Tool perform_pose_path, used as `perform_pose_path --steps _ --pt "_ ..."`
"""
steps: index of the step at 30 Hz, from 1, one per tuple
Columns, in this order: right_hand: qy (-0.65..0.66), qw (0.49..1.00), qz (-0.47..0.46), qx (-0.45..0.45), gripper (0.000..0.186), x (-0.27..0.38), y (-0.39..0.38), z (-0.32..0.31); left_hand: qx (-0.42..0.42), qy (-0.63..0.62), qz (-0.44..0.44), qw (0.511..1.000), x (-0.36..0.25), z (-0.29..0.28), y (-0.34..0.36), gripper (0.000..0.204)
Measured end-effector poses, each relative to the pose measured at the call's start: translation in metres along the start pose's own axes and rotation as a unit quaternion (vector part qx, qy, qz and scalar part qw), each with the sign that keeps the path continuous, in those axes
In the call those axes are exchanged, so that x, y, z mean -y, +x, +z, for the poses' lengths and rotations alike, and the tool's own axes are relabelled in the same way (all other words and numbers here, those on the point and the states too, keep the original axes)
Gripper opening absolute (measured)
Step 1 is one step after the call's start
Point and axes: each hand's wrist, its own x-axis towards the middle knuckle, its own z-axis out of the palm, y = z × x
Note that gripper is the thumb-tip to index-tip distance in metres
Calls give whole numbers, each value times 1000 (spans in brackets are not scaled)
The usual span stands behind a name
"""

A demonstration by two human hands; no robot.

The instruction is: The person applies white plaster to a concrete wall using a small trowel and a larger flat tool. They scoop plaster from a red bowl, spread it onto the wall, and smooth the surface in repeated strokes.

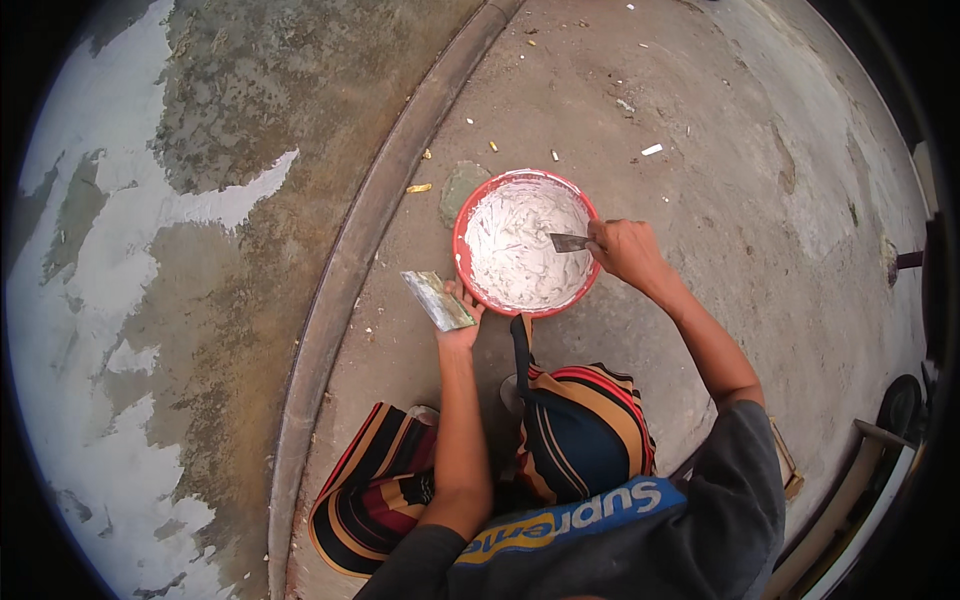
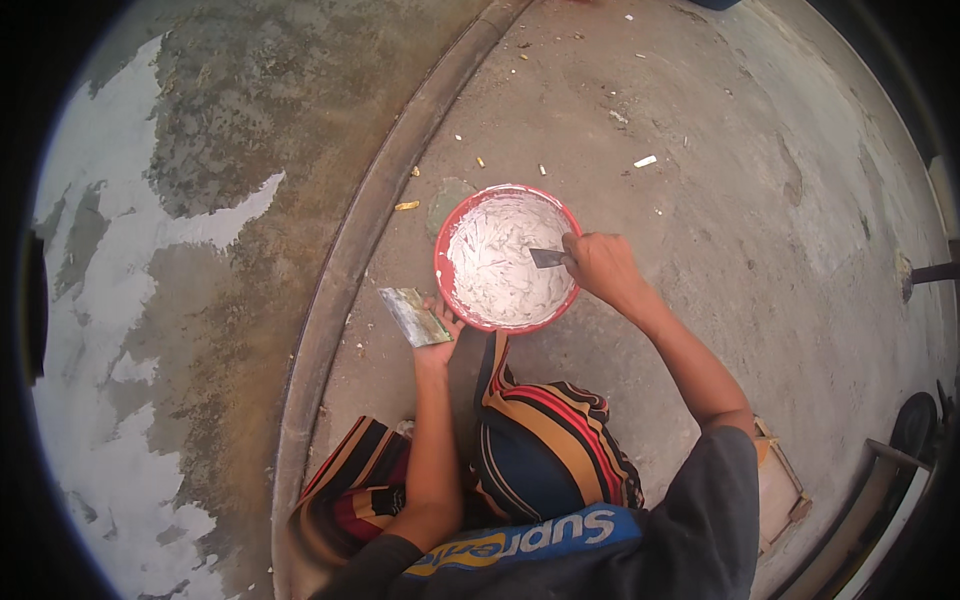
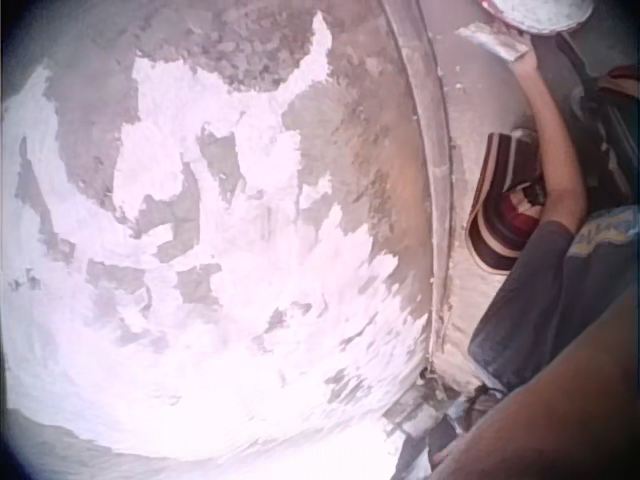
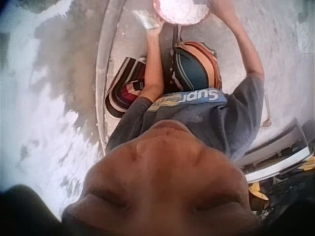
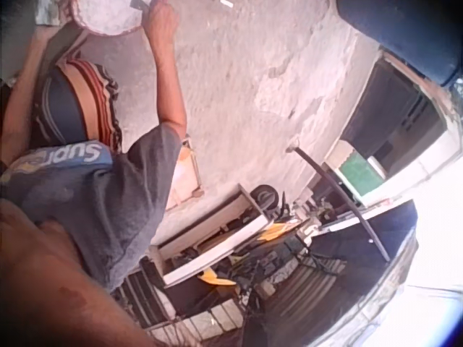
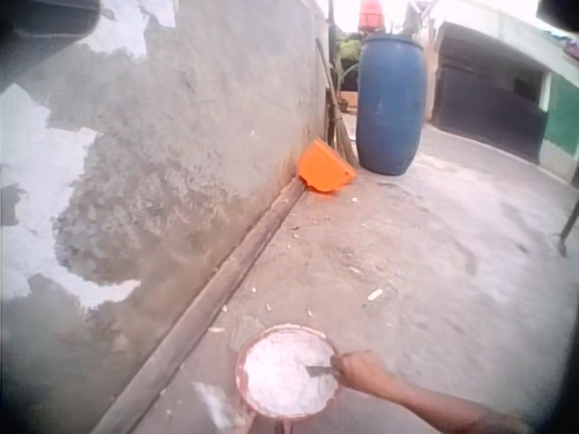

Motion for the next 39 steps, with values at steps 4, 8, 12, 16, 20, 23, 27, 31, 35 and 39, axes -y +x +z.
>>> perform_pose_path --steps 4,8,12,16,20,23,27,31,35,39 --pt "-44 998 9 -42 11 -9 3 26 37 71 10 997 -8 20 -2 31" --pt "-73 991 48 -98 8 -18 26 38 155 118 5 981 -20 37 6 33" --pt "-62 992 97 -59 12 -32 31 60 167 167 5 972 -22 63 0 54" --pt "25 987 158 -21 17 -39 32 72 163 182 -6 970 -20 80 1 60" --pt "85 975 206 -20 18 -35 32 71 196 210 13 958 -19 90 5 58" --pt "118 964 239 -27 17 -38 32 82 210 206 11 956 -20 99 4 52" --pt "165 947 266 -71 18 -31 32 94 234 187 3 954 -21 88 12 40" --pt "171 937 283 -114 19 -16 38 101 179 219 4 959 -19 93 7 70" --pt "180 932 254 -184 22 -17 50 115 183 220 -1 958 -20 97 9 74" --pt "168 943 219 -187 21 -16 59 113 185 226 3 956 -19 100 13 71"
